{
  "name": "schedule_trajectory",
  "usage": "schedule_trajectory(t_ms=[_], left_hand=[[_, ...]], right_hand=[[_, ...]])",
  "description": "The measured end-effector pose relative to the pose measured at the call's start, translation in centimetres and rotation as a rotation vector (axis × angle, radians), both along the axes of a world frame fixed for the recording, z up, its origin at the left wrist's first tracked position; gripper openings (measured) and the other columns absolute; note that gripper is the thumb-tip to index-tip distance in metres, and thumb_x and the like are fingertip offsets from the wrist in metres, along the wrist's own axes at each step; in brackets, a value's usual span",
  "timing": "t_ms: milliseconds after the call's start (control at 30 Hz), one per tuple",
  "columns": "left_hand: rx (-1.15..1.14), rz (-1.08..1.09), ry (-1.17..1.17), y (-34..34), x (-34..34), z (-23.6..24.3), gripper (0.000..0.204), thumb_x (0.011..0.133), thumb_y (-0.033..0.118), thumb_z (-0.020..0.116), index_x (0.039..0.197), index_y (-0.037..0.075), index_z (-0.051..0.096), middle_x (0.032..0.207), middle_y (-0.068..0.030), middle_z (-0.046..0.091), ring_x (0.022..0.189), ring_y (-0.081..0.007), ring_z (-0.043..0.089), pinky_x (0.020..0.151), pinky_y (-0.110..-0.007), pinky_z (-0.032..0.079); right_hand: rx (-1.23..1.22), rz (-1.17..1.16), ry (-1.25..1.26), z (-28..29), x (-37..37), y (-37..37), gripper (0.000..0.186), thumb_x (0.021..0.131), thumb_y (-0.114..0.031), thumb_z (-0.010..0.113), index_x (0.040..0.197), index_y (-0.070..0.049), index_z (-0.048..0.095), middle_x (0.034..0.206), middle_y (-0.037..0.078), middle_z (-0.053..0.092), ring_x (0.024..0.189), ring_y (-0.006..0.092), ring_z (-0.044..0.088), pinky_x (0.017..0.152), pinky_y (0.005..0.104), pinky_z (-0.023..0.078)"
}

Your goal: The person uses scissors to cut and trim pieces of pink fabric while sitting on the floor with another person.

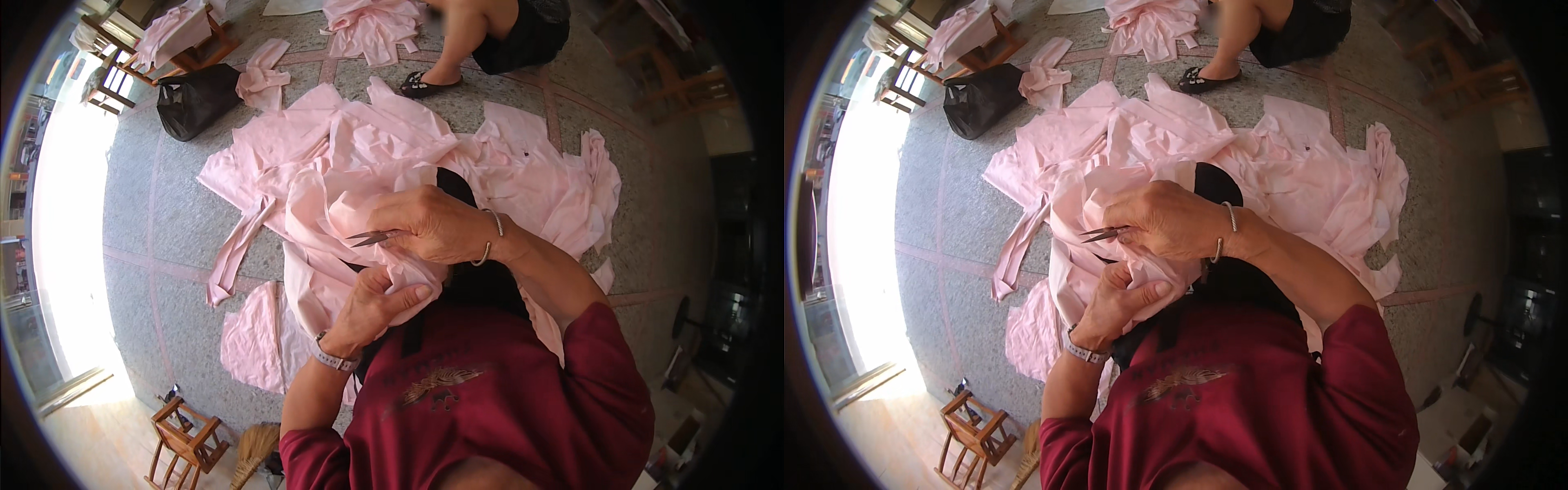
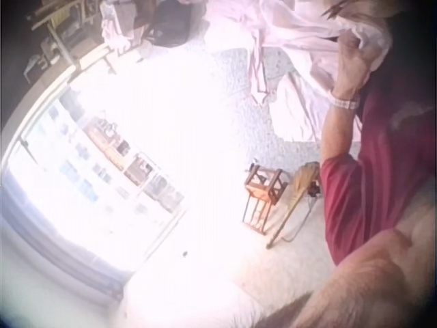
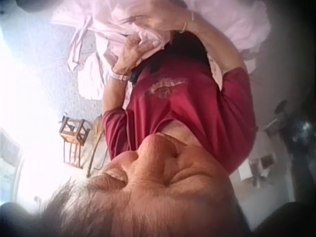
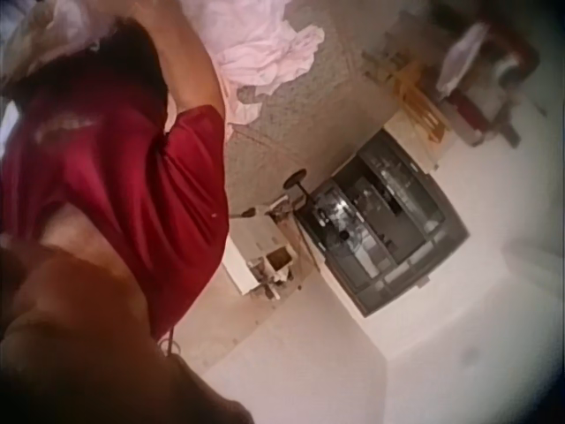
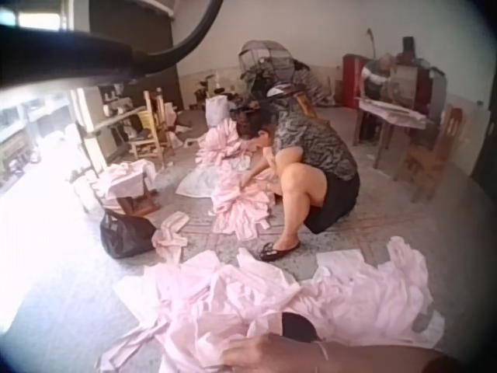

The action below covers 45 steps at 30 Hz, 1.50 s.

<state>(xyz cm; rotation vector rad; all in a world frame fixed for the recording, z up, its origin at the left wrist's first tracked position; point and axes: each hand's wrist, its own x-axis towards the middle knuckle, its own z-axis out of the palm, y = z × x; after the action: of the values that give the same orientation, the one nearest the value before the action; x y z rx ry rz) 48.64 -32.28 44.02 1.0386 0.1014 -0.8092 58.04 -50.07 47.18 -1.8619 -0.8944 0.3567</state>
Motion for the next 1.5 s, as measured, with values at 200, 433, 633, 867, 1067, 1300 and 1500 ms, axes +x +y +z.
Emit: schedule_trajectory(t_ms=[200,433,633,867,1067,1300,1500], left_hand=[[-0.039,0.072,0.04,0.9,0.0,0.1,0.015,0.09,0.012,0.071,0.103,0.003,0.073,0.095,-0.0026,0.071,0.086,-0.0091,0.064,0.076,-0.024,0.05],[-0.048,0.344,-0.013,2.9,1.8,1.0,0.015,0.089,0.013,0.071,0.099,0.001,0.071,0.093,-0.0073,0.071,0.081,-0.0139,0.066,0.074,-0.027,0.053],[-0.143,0.597,-0.178,5.5,4.0,1.9,0.018,0.098,0.017,0.059,0.105,0.002,0.067,0.098,-0.0086,0.07,0.084,-0.017,0.067,0.076,-0.03,0.055],[-0.067,0.825,-0.326,7.6,3.8,4.2,0.026,0.098,0.021,0.059,0.116,0.002,0.064,0.113,-0.01,0.068,0.099,-0.019,0.066,0.086,-0.032,0.055],[-0.033,0.827,-0.45,9.4,3.6,4.0,0.035,0.102,0.025,0.051,0.128,0.002,0.055,0.125,-0.0129,0.062,0.109,-0.0226,0.063,0.093,-0.037,0.053],[-0.028,0.849,-0.493,8.4,3.6,5.3,0.035,0.103,0.026,0.05,0.127,0.001,0.055,0.123,-0.0123,0.063,0.108,-0.0223,0.063,0.092,-0.037,0.053],[-0.04,0.87,-0.519,8.7,3.4,5.1,0.035,0.103,0.027,0.05,0.125,0.001,0.056,0.123,-0.0124,0.063,0.109,-0.022,0.062,0.093,-0.036,0.053]], right_hand=[[0.126,-0.273,0.021,-1.4,0.6,-0.4,0.019,0.087,-0.003,0.065,0.106,0.002,0.065,0.085,0.01,0.063,0.086,0.0213,0.063,0.078,0.0303,0.05],[0.331,-0.368,0.558,-1.7,-3.5,-5.9,0.019,0.098,-0.021,0.062,0.095,-0.003,0.065,0.072,-0.003,0.055,0.062,0.0022,0.046,0.054,0.0188,0.037],[0.403,-0.342,0.784,-4.6,-6.4,-4.8,0.012,0.1,-0.015,0.056,0.101,-0.004,0.06,0.073,0.004,0.061,0.051,0.0039,0.044,0.048,0.019,0.037],[0.328,-0.403,0.704,-8.5,-7.0,-2.5,0.004,0.095,-0.007,0.057,0.097,-0.004,0.059,0.073,0.003,0.061,0.06,0.0053,0.052,0.051,0.0212,0.041],[0.532,-0.492,0.951,-10.8,-8.4,0.9,0.019,0.086,-0.006,0.071,0.096,-0.007,0.054,0.074,0.0,0.053,0.064,0.006,0.051,0.055,0.0221,0.042],[0.22,-0.643,0.404,-9.1,-7.5,5.2,0.05,0.068,-0.015,0.089,0.097,-0.007,0.049,0.082,-0.001,0.044,0.068,0.0078,0.039,0.061,0.0237,0.04],[0.148,-0.676,0.285,-5.9,-6.1,7.3,0.025,0.068,-0.019,0.078,0.085,-0.007,0.064,0.082,0.009,0.062,0.075,0.0295,0.062,0.066,0.0399,0.05]])
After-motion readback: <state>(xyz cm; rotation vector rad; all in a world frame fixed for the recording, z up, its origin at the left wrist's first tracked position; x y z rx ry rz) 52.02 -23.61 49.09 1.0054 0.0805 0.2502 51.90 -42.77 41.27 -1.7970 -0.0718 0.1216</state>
